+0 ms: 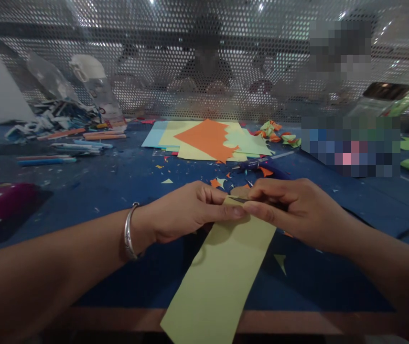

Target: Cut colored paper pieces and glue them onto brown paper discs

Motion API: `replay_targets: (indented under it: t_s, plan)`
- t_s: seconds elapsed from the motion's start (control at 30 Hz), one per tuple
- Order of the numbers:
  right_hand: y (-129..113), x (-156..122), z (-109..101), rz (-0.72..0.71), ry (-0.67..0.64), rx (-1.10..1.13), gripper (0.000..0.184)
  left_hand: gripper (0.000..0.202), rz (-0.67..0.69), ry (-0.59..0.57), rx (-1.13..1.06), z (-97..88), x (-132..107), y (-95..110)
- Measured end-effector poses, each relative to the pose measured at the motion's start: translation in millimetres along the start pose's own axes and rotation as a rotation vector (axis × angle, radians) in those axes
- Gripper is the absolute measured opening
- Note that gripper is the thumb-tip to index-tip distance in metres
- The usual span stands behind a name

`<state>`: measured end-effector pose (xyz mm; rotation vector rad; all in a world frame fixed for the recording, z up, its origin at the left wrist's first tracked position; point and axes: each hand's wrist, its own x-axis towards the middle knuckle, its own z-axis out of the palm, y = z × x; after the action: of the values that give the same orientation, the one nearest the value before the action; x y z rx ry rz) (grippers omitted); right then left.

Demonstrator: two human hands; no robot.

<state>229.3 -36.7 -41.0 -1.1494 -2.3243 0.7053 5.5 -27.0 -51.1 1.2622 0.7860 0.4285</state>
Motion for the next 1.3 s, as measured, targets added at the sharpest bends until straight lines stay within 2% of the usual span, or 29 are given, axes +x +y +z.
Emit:
replay_targets:
  t_s: [0.4, 0.67, 0.77, 0.87, 0.93, 1.0, 1.1, 1.17, 1.23, 1.3]
  plan:
    - [1, 0, 2, -0.013, 0.001, -0.003, 0.036, 0.04, 0.031, -0.001, 0.074, -0.3, -1, 0]
    - [1, 1, 3, 0.005, -0.039, 0.006, 0.036, 0.042, -0.001, 0.026, 0.052, 1.3, -3, 0]
    - [2, 1, 3, 0.014, -0.028, 0.011, 0.035, 0.037, -0.066, 0.009, 0.022, 1.1, -4, -1]
    - [3, 2, 0, 0.051, 0.012, 0.038, 0.037, 0.032, -0.135, -0.048, 0.01, -5.1, -8, 3]
    - [6, 3, -5, 0.096, 0.037, 0.049, 0.04, 0.032, -0.107, -0.043, 0.09, -14.6, -12, 11]
    - [10, 3, -10, 0.12, 0.067, 0.024, 0.041, 0.036, -0.029, 0.086, 0.272, -28.6, -15, 22]
    - [17, 3, -17, 0.127, 0.105, -0.097, 0.041, 0.036, 0.113, 0.367, 0.661, -56.4, -17, 36]
    - [22, 3, -21, 0.164, 0.084, -0.202, 0.041, 0.036, 0.123, 0.509, 0.829, -77.3, -18, 40]
    - [24, 4, -25, 0.22, 0.058, -0.303, 0.041, 0.038, 0.062, 0.575, 0.96, -96.8, -19, 40]
    - [26, 5, -28, 0.282, 0.043, -0.432, 0.042, 0.036, 0.064, 0.676, 1.14, -110.7, -20, 36]
